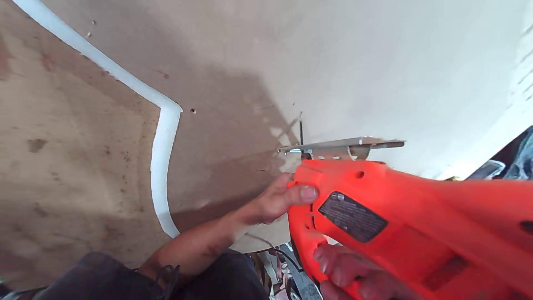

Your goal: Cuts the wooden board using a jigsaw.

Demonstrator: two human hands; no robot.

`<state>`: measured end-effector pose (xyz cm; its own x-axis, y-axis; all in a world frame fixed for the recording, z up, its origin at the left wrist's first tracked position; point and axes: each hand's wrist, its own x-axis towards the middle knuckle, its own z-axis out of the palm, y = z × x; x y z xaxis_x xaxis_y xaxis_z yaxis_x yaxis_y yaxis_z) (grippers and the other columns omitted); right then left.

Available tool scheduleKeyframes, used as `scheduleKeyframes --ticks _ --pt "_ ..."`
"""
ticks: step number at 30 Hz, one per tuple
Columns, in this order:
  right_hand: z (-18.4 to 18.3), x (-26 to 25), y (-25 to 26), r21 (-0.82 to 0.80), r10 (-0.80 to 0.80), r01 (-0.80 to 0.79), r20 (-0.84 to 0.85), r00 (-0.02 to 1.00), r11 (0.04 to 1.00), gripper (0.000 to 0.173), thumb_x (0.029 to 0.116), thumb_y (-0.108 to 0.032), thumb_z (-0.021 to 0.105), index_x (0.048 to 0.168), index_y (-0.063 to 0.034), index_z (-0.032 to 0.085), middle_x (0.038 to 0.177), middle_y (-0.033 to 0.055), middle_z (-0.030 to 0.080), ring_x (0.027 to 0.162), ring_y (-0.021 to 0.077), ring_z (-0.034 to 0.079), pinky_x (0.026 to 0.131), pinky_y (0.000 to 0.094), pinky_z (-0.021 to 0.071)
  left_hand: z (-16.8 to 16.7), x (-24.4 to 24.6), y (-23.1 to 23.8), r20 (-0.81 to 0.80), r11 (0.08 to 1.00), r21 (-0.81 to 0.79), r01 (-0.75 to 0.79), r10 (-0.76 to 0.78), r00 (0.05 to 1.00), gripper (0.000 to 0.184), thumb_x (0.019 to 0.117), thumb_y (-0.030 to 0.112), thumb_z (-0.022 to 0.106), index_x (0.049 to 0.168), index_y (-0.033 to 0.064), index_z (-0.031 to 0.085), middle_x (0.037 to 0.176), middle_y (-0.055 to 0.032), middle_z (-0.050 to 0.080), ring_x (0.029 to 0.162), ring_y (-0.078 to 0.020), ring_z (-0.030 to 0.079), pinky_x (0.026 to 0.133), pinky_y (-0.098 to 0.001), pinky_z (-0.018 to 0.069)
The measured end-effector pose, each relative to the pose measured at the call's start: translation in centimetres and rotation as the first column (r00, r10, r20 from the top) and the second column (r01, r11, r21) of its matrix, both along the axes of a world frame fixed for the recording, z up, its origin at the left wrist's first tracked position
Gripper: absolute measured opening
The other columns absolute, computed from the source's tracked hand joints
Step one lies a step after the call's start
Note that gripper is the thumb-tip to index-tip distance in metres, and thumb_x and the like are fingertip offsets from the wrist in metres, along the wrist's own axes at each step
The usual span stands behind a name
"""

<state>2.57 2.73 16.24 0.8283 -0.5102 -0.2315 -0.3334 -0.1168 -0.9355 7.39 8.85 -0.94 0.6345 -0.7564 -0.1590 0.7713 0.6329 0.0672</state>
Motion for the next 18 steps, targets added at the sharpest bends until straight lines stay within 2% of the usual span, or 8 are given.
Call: scheduleKeyframes --ticks 5,18 --pt "-0.08 0.0 0.0 -0.037 0.012 -0.012 0.001 1.0 0.999 0.018 0.0849 -0.006 0.072 0.1 -0.0109 0.064 0.08 0.0021 0.067 0.076 0.0179 0.069 0.076 0.037 0.0623 0.0 -0.02 -0.05 0.001 1.0 -0.011 -0.013 0.013 1.0 0.035 0.0996 0.05 0.061 0.117 0.0205 0.07 0.107 0.0076 0.076 0.099 -0.0024 0.071 0.088 -0.025 0.0598" --pt "0.07 0.2 -0.01 -0.012 0.015 -0.015 -0.01 1.0 1.0 0.015 0.0872 -0.01 0.072 0.1 -0.0109 0.065 0.081 0.0019 0.067 0.077 0.0179 0.069 0.076 0.0373 0.0617 0.08 -0.05 0.07 0.0 1.0 0.0 -0.019 0.019 1.0 0.035 0.1002 0.049 0.061 0.118 0.02 0.07 0.107 0.0079 0.076 0.098 -0.002 0.071 0.088 -0.0244 0.0598"
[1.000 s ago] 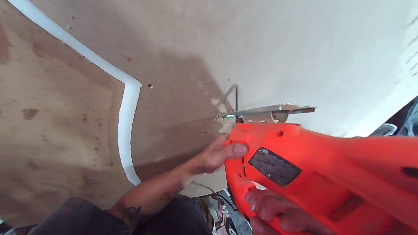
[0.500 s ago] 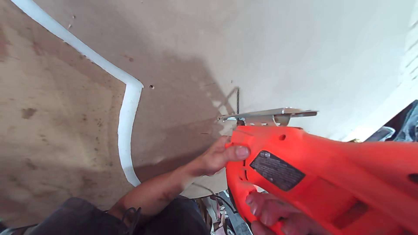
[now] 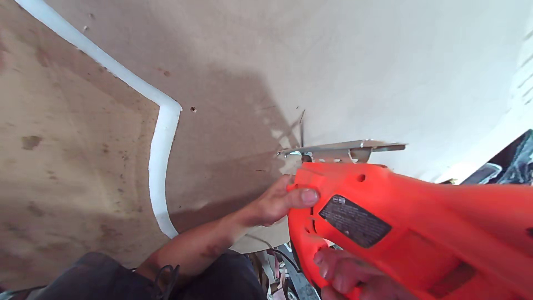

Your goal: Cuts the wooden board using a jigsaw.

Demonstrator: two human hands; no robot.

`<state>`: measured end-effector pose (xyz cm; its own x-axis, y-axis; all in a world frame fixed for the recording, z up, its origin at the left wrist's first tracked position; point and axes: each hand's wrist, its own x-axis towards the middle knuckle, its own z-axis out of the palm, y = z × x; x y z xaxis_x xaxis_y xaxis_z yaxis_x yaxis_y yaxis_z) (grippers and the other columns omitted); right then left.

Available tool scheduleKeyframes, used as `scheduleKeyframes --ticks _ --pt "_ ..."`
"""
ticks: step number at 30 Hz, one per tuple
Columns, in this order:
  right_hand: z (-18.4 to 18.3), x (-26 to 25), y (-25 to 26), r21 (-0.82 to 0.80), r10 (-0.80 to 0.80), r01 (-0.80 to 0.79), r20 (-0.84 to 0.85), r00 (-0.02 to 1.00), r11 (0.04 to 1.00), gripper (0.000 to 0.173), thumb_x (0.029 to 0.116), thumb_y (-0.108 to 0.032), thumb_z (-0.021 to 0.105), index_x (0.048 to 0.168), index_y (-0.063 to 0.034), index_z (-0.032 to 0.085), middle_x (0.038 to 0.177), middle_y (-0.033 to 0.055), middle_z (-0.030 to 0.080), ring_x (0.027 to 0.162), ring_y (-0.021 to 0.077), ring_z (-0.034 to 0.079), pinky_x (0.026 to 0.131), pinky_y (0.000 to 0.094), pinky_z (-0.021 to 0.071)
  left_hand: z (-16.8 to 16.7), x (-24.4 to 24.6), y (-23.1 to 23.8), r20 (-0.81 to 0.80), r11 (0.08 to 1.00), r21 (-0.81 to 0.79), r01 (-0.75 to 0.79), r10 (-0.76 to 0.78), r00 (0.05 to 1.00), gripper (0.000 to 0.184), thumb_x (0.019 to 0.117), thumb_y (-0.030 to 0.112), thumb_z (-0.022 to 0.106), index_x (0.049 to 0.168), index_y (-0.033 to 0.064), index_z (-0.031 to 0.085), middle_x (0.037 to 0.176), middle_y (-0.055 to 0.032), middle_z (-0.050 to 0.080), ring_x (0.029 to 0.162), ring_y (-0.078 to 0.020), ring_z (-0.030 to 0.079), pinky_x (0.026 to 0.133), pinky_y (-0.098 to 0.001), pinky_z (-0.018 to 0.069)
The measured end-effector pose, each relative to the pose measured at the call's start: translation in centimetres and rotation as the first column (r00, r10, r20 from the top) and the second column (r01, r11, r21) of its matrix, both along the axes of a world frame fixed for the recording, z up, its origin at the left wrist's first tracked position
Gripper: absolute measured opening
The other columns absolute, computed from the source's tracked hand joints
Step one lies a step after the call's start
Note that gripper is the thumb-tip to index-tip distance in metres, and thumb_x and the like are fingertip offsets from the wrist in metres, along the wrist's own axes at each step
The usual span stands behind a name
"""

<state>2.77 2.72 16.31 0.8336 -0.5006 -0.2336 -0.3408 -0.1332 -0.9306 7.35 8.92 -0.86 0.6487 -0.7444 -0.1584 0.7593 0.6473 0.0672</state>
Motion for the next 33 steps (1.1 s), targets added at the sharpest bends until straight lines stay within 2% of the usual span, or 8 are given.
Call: scheduleKeyframes --ticks 7,14,24,29,33 --pt "0.1 0.2 0.1 0.007 -0.011 0.011 0.008 1.0 1.0 0.017 0.0862 -0.007 0.072 0.101 -0.0095 0.064 0.081 0.0027 0.067 0.077 0.0185 0.069 0.077 0.0375 0.0619 0.3 0.1 0.2 -0.005 0.999 0.032 0.029 -0.029 1.0 0.037 0.0985 0.053 0.061 0.116 0.0204 0.07 0.106 0.009 0.076 0.097 -0.0017 0.072 0.086 -0.0244 0.0603" --pt "0.3 0.7 0.1 0.072 -0.018 0.018 -0.006 1.0 0.997 0.017 0.0843 -0.004 0.072 0.099 -0.0082 0.064 0.079 0.0032 0.066 0.076 0.0188 0.068 0.076 0.0382 0.0616 0.4 0.3 0.3 -0.039 0.998 0.041 0.047 -0.045 0.998 0.039 0.0973 0.052 0.064 0.114 0.0174 0.07 0.103 0.0059 0.077 0.095 -0.0042 0.072 0.085 -0.0263 0.061" --pt "0.7 1.1 -0.6 0.114 0.022 -0.019 -0.022 1.0 0.993 0.021 0.0828 -0.002 0.071 0.101 -0.009 0.065 0.08 0.0036 0.067 0.076 0.0195 0.068 0.076 0.0394 0.0611 0.6 0.7 0.2 -0.064 0.998 0.023 0.061 -0.059 0.996 0.04 0.097 0.05 0.065 0.115 0.0147 0.069 0.103 0.004 0.077 0.094 -0.0062 0.073 0.084 -0.0283 0.0616" --pt "0.8 1.7 -0.6 0.135 0.018 -0.014 -0.029 0.999 0.991 0.02 0.0828 -0.001 0.07 0.099 -0.0096 0.065 0.08 0.002 0.066 0.077 0.0164 0.068 0.076 0.0356 0.0611 0.6 0.8 0.1 -0.064 0.998 0.001 0.057 -0.057 0.996 0.041 0.0978 0.05 0.065 0.116 0.0141 0.067 0.104 0.0048 0.076 0.095 -0.0059 0.072 0.085 -0.0284 0.0612" --pt "1.0 2.0 -1.5 0.147 0.065 -0.058 -0.04 0.997 0.987 0.019 0.0835 -0.001 0.071 0.1 -0.009 0.065 0.081 0.0032 0.067 0.078 0.018 0.069 0.077 0.0378 0.0615 0.7 1.0 0.1 -0.057 0.998 0.017 0.06 -0.059 0.997 0.044 0.097 0.053 0.064 0.114 0.013 0.067 0.101 0.0052 0.076 0.094 -0.005 0.072 0.084 -0.0273 0.0609"
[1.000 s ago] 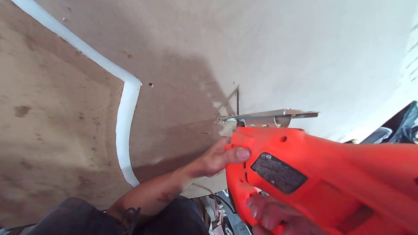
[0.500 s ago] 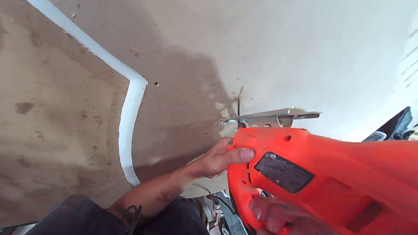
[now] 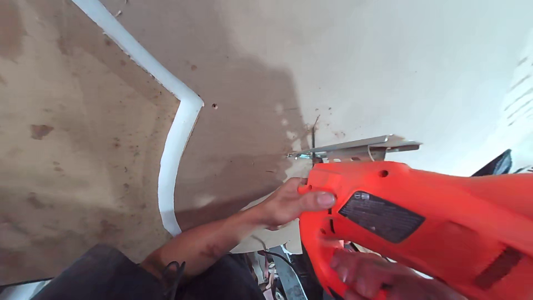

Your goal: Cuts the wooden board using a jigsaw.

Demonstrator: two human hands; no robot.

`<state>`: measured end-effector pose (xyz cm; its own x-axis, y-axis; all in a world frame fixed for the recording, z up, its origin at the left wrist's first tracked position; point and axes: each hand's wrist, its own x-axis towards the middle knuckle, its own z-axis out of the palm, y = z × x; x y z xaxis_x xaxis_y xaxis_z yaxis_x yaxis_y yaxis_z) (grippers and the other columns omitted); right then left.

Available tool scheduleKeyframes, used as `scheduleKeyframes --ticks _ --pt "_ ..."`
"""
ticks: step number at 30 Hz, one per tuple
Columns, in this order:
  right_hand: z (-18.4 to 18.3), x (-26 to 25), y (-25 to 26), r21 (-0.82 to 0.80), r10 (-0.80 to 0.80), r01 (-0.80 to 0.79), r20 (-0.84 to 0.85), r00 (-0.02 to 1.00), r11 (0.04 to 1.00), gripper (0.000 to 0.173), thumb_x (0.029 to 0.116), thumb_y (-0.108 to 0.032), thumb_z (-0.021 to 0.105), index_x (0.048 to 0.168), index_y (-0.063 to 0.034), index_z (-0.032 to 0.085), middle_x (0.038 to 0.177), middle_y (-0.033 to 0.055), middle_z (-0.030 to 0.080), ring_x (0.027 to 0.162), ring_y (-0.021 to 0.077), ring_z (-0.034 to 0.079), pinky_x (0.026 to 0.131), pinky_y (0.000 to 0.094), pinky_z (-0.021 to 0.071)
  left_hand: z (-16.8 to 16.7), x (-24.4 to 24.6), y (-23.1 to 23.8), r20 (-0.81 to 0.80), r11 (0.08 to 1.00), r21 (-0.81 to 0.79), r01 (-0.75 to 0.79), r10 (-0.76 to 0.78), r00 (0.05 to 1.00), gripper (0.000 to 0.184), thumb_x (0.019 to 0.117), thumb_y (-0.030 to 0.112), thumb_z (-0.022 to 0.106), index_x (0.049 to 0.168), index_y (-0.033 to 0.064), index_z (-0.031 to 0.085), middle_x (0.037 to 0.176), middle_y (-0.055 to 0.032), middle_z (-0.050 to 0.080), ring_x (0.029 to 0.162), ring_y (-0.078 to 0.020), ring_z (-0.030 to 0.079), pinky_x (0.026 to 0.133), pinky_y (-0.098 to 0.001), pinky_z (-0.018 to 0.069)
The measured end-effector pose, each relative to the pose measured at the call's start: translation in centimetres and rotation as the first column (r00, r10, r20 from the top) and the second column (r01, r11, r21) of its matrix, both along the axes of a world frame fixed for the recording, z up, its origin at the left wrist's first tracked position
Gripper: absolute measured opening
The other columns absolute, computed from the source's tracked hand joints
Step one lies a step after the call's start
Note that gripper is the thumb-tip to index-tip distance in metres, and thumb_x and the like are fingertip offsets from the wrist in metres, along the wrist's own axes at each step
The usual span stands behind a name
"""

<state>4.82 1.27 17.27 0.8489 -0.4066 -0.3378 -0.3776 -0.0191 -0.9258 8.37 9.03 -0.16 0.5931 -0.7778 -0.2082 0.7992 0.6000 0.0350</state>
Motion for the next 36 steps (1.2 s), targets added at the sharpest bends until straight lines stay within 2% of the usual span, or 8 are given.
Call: scheduleKeyframes --ticks 13,15,18,22,27,32,34,36 --pt "-4.5 -5.5 1.7 -0.15 -0.098 0.144 0.279 0.955 0.978 0.031 0.0815 -0.01 0.082 0.109 -0.016 0.068 0.098 -0.0001 0.073 0.099 0.0178 0.072 0.096 0.0387 0.0599 0.8 -4.8 1.3 -0.027 0.966 0.221 0.136 -0.133 0.991 0.085 0.0916 0.081 0.034 0.132 0.0093 0.055 0.113 0.0037 0.072 0.107 -0.0051 0.068 0.094 -0.0287 0.0583" --pt "-5.3 -6.7 1.4 -0.131 -0.176 0.236 0.359 0.916 0.963 0.036 0.0776 -0.005 0.082 0.109 -0.0169 0.069 0.098 0.0007 0.074 0.097 0.0198 0.073 0.094 0.0416 0.0613 1.5 -7.1 2.7 0.035 0.897 0.315 0.31 -0.337 0.941 0.085 0.1021 0.071 0.014 0.144 0.0036 0.045 0.123 -0.001 0.067 0.115 -0.0073 0.064 0.1 -0.0316 0.0546" --pt "-6.3 -8.7 -0.8 -0.092 -0.243 0.328 0.494 0.835 0.94 0.037 0.075 0.0 0.082 0.107 -0.0122 0.068 0.091 0.0065 0.072 0.089 0.0261 0.073 0.087 0.0467 0.0633 1.2 -9.9 6.1 0.422 0.801 0.565 0.197 -0.485 0.766 0.048 0.1133 0.03 0.036 0.106 -0.0044 0.068 0.093 -0.0088 0.076 0.083 -0.0163 0.075 0.08 -0.0376 0.065" --pt "-8.3 -14.4 -4.3 -0.23 -0.277 0.455 0.539 0.796 0.86 0.035 0.0765 -0.005 0.082 0.106 -0.016 0.067 0.09 0.0025 0.072 0.089 0.025 0.073 0.087 0.047 0.0635 2.7 -3.4 10.0 0.692 0.388 0.64 -0.664 -0.667 0.278 0.024 0.1021 0.022 0.063 0.111 0.0025 0.074 0.11 -0.0086 0.075 0.103 -0.013 0.072 0.092 -0.0315 0.0609" --pt "-10.1 -21.2 -9.1 -0.366 -0.314 0.572 0.564 0.764 0.734 0.03 0.0781 -0.004 0.079 0.102 -0.0147 0.065 0.091 0.0026 0.073 0.092 0.0261 0.072 0.088 0.0477 0.0618 0.3 9.1 5.7 0.229 -0.112 0.393 -0.913 -0.949 0.215 0.08 0.1058 0.057 0.036 0.162 0.0014 0.024 0.169 -0.019 0.02 0.158 -0.0347 0.014 0.127 -0.061 0.0092" --pt "-12.2 -26.3 -15.2 -0.468 -0.3 0.546 0.501 0.812 0.695 0.021 0.0865 -0.007 0.073 0.104 -0.0096 0.061 0.097 0.005 0.072 0.098 0.027 0.073 0.092 0.0471 0.061 2.8 -4.2 1.1 0.51 0.739 0.587 -0.332 -0.655 -0.557 0.048 0.1016 0.053 0.055 0.128 0.0156 0.07 0.136 -0.0033 0.066 0.133 -0.0191 0.056 0.116 -0.0435 0.0423" --pt "-13.6 -27.5 -17.1 -0.396 -0.279 0.533 0.541 0.793 0.748 0.024 0.0857 -0.004 0.074 0.105 -0.014 0.065 0.1 0.0024 0.073 0.103 0.0256 0.071 0.096 0.0468 0.0595 4.0 -9.8 1.5 0.654 0.788 0.611 -0.074 -0.556 -0.513 0.041 0.0988 0.052 0.062 0.114 0.0169 0.078 0.123 -0.0002 0.073 0.124 -0.0181 0.063 0.109 -0.0451 0.0479" --pt "-14.0 -27.7 -17.9 -0.364 -0.253 0.512 0.565 0.786 0.778 0.022 0.0882 -0.004 0.071 0.106 -0.0151 0.064 0.101 0.0016 0.073 0.104 0.0247 0.071 0.097 0.0463 0.059 5.0 -10.5 4.5 0.601 0.676 0.634 -0.375 -0.736 -0.311 0.039 0.1038 0.039 0.059 0.129 0.0123 0.072 0.139 -0.0019 0.066 0.139 -0.017 0.053 0.123 -0.0421 0.0352"
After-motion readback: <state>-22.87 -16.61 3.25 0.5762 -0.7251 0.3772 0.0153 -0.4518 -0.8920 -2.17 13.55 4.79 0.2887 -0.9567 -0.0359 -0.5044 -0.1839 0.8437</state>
